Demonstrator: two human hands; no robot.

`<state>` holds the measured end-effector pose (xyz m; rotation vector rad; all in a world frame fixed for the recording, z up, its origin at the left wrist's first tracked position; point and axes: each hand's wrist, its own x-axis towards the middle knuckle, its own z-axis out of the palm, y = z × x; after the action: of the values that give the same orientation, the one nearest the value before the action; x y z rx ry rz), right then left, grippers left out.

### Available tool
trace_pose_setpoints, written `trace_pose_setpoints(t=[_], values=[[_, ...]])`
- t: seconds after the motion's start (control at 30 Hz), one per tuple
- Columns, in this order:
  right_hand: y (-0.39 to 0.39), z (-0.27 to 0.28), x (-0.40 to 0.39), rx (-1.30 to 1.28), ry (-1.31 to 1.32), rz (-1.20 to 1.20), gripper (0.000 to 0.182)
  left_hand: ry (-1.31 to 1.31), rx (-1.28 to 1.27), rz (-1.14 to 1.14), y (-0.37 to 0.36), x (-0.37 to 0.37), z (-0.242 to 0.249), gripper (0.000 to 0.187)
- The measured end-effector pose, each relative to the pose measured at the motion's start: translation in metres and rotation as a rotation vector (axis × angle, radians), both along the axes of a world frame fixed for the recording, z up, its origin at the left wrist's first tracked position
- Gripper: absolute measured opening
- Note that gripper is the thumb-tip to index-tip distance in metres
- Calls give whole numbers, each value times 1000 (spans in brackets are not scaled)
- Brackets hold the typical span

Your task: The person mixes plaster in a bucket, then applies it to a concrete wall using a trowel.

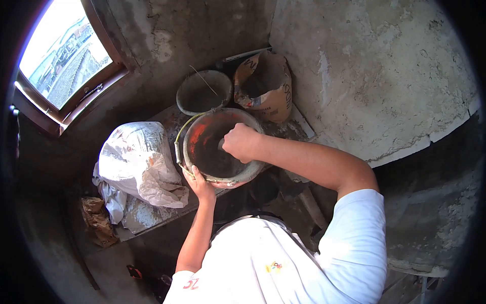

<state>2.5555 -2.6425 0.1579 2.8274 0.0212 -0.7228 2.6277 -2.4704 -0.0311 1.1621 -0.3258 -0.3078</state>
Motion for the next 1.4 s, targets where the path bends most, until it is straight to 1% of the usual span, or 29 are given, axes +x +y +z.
trace_pose_setpoints(t=[0.03,0.1,0.2,0.23,0.3,0.37,0.43,0.5,0.53,0.6,0.63,0.7,0.73,0.77,0.83,0.87,0.9,0.97,1.0,1.13,1.2,1.23,1.33,1.4], values=[[-2,3,-5,-2,2,0,23,4,-6,-7,0,-1,2,46],[-7,11,-11,-2,89,10,21,8,-15,-9,0,-2,3,46],[-12,26,-8,-74,68,72,19,2,-35,0,-1,0,-3,46],[-17,22,-2,-75,65,67,19,4,-40,9,-3,0,-5,45],[-19,5,17,-183,-33,132,20,11,-35,7,0,-1,-8,45],[-17,-2,34,-193,-61,148,21,-9,19,9,0,1,-8,44],[-13,-10,41,-204,-88,171,21,12,-14,-9,-1,-1,-5,43],[-3,-15,44,-262,30,209,26,34,-46,-17,-1,-1,0,43],[0,-17,43,-261,32,214,26,48,-74,-12,-3,-1,2,42],[14,1,42,-250,235,281,30,67,-123,-2,-4,-2,0,40],[20,6,45,-249,235,288,30,68,-121,5,-2,-1,-3,40],[26,16,45,-137,265,269,28,60,-117,-46,-1,-1,0,44],[22,20,49,-20,226,201,29,60,-121,-51,-2,-2,1,44],[17,20,55,-24,224,196,29,57,-109,-32,-2,-2,2,43],[5,14,65,123,206,64,29,49,-102,-14,-2,-2,4,43],[-2,14,65,139,153,11,29,39,-75,-5,-1,-2,3,43],[-9,13,64,137,151,12,29,30,-46,6,0,-2,3,42],[-23,12,57,174,57,-141,29,27,-54,-6,2,-1,2,42],[-28,10,53,158,48,-163,25,28,-60,-20,2,-1,1,42],[-38,0,31,150,-52,-204,24,13,-48,-24,0,2,-5,42],[-41,6,22,12,-84,-251,27,21,-89,-44,1,3,-8,42],[-44,3,19,18,-87,-255,27,18,-83,-48,2,2,-9,42],[-48,0,13,9,-115,-282,24,62,-86,-36,-1,-1,3,43],[-30,2,7,-6,-83,-175,24,69,-73,-17,-3,-2,6,42]])
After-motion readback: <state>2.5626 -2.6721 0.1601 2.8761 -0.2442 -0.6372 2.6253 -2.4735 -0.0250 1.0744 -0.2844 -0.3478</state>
